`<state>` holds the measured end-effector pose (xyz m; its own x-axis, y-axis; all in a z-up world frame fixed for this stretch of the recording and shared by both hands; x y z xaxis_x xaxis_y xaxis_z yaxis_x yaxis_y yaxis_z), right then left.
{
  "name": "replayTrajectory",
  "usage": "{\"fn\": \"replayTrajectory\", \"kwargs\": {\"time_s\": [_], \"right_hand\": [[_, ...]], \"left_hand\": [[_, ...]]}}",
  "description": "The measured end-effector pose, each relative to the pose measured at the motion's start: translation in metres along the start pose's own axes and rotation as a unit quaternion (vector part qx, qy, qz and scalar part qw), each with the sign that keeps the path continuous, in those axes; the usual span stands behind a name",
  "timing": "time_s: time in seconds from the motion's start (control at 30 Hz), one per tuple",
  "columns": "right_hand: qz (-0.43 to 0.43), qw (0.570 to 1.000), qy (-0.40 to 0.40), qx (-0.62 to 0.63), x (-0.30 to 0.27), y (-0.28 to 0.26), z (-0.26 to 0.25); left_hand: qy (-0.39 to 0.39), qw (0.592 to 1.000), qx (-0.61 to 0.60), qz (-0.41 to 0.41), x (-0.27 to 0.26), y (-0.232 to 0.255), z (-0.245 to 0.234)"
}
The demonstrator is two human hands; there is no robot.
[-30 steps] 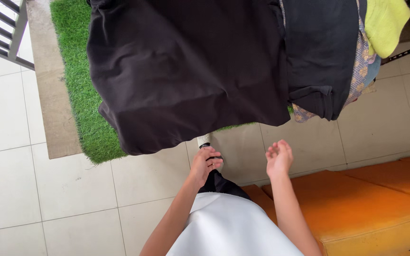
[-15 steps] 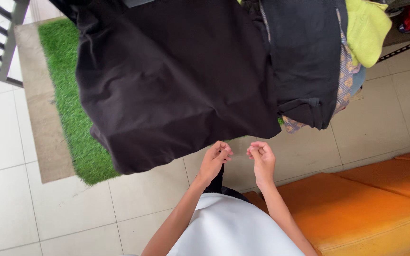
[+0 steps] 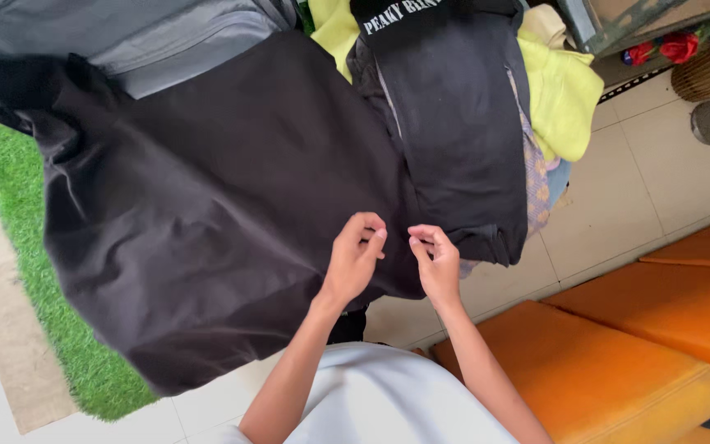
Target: The person packs a suitcase by organizing folded clothes and folding a black garment to fit into the luggage.
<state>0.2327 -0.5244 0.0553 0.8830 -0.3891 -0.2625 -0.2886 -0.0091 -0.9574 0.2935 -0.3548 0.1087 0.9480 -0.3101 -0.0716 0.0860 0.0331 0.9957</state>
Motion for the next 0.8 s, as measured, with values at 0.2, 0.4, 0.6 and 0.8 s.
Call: {"fn": "replayTrajectory", "kwargs": {"time_s": [0.2, 0.4, 0.6, 0.8], "right_hand": [[-0.052, 0.994, -0.050, -0.077, 0.060, -0.046, 0.026], [-0.077, 0.983, -0.046, -0.157, 0.101, -0.062, 0.047], [-0.093, 0.964, 0.004, -0.250, 0.117, -0.067, 0.065], [0.053, 0.949, -0.005, -0.311, 0.138, -0.049, 0.074]], "left_hand": [[0.043, 0.998, -0.048, 0.022, 0.082, -0.006, -0.045], [0.067, 0.992, -0.069, -0.076, 0.107, -0.027, -0.061], [0.081, 0.989, -0.059, -0.105, 0.109, -0.033, -0.063], [0.073, 0.980, -0.070, -0.172, 0.113, -0.034, -0.066]]}}
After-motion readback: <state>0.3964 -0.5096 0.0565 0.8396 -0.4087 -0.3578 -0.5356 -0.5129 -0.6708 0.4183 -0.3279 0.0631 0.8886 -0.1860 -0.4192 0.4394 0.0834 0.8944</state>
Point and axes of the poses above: each hand's wrist, its own x-axis towards the middle knuckle, its own z-axis out of the palm, y = z × x, the point moved 6 cm from there along x, towards the middle knuckle, and after that the axes turned 6 degrees about z, right-handed, at the moved point
